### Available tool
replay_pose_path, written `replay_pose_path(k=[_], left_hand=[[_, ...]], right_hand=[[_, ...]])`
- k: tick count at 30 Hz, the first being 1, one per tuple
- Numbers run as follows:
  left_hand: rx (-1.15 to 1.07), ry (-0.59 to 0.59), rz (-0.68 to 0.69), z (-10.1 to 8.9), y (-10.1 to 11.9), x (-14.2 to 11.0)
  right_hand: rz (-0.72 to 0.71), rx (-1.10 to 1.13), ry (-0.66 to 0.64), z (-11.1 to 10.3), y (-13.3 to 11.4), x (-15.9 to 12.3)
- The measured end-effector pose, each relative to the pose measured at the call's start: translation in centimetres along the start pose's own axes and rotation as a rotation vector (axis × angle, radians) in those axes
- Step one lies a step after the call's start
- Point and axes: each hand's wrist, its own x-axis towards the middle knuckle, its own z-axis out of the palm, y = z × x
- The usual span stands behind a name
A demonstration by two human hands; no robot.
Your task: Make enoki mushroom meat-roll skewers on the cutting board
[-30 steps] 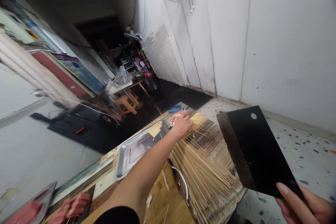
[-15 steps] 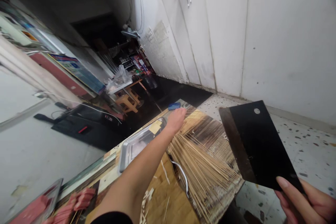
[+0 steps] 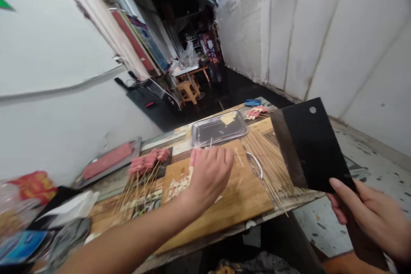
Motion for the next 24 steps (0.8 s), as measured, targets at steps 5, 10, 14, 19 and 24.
replay_pose_path(k=[5, 10, 14, 19, 24], left_hand=[[0.028, -0.125, -0.119, 0.9, 3.3, -9.7], [-0.070, -0.171, -0.241, 3.3, 5.7, -12.9], [-0.170, -0.146, -0.246, 4.1, 6.1, -13.6], [-0.399, 0.192, -0.154, 3.5, 4.6, -17.6], [-0.445, 0.154, -0.374, 3.8, 3.6, -21.7]], right_hand=[[-0.111, 0.105, -0.255, 1.8, -7.2, 4.6], [-0.558, -0.052, -0.386, 5.8, -12.7, 7.3], [-0.843, -0.161, -0.476, 8.5, -15.3, 8.1], [-0.996, -0.225, -0.494, 9.8, -16.6, 8.3], [-1.048, -0.213, -0.633, 10.2, -17.4, 8.6]])
